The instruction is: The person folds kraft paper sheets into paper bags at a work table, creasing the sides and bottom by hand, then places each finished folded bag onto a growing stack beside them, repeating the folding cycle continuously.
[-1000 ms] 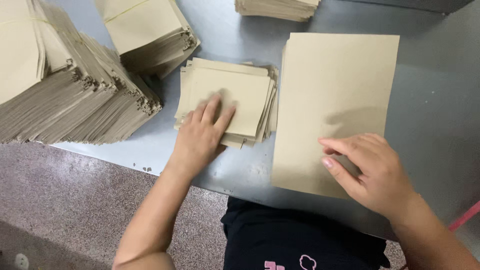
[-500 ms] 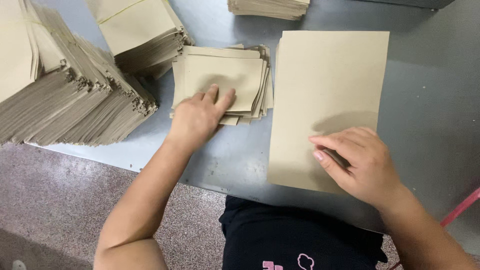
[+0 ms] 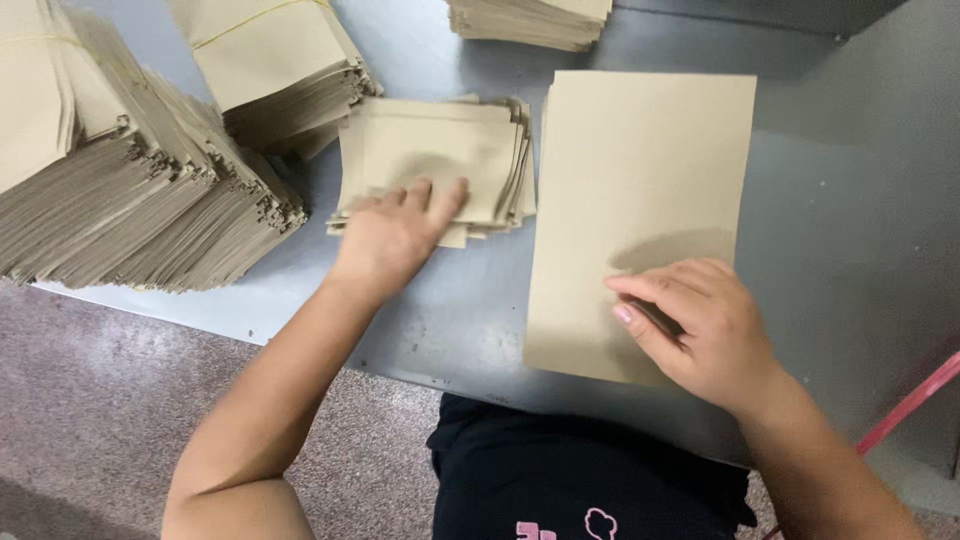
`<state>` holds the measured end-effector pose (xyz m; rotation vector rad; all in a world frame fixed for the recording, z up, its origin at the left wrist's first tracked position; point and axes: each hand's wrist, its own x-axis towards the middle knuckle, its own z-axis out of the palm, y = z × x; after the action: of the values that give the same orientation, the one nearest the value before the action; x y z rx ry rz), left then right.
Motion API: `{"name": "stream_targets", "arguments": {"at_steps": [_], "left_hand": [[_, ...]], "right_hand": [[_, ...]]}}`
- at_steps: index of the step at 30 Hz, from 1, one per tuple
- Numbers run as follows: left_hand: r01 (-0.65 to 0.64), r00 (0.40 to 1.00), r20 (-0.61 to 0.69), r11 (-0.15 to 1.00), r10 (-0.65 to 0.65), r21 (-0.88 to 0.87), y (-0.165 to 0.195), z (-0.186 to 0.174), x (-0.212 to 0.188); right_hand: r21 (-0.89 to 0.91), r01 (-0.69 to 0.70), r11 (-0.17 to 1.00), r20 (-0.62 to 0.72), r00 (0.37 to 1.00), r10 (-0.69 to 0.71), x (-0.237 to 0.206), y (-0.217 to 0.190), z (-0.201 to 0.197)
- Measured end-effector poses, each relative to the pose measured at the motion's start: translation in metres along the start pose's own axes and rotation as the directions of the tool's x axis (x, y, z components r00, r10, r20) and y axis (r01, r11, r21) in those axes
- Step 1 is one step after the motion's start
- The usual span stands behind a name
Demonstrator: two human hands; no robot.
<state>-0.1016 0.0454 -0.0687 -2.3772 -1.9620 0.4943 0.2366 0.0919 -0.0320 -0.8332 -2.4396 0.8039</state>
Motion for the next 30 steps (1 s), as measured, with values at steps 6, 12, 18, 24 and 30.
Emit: {"name": "stream_targets", "arguments": {"at_steps": [6, 12, 18, 24, 30], "left_hand": [[-0.049, 0.662, -0.558, 0.713, -0.501, -0.699, -0.018, -0.019, -0.050], [-0.515, 0.761, -0.450, -0.015, -0.467, -0.857, 0.028, -0.050, -0.055], [-0.687, 0.719, -0.606, -0.215, -0.339, -0.694, 0.078, -0.052, -0.009], [-0.788, 0.596, -0.611, -0.231, -0.521, -0.571, 0.104, -0.061, 0.026], [-0.786, 0.557, -0.683, -0.036, -0.474, -0.617, 0.107, -0.037, 0.028]], "right_hand": [[0.183, -0.112, 0.977, 0.074, 0.992, 0.100, 0.012, -0.008, -0.016], [0.707, 0.020, 0.707, -0.093, 0.994, 0.065, 0.031, -0.019, -0.025], [0.793, 0.219, 0.569, -0.309, 0.949, 0.065, 0.034, -0.008, -0.043], [0.869, 0.152, 0.470, -0.242, 0.961, 0.136, 0.022, 0.023, -0.021], [0.657, 0.225, 0.719, -0.351, 0.936, 0.028, 0.020, 0.024, -0.023]]}}
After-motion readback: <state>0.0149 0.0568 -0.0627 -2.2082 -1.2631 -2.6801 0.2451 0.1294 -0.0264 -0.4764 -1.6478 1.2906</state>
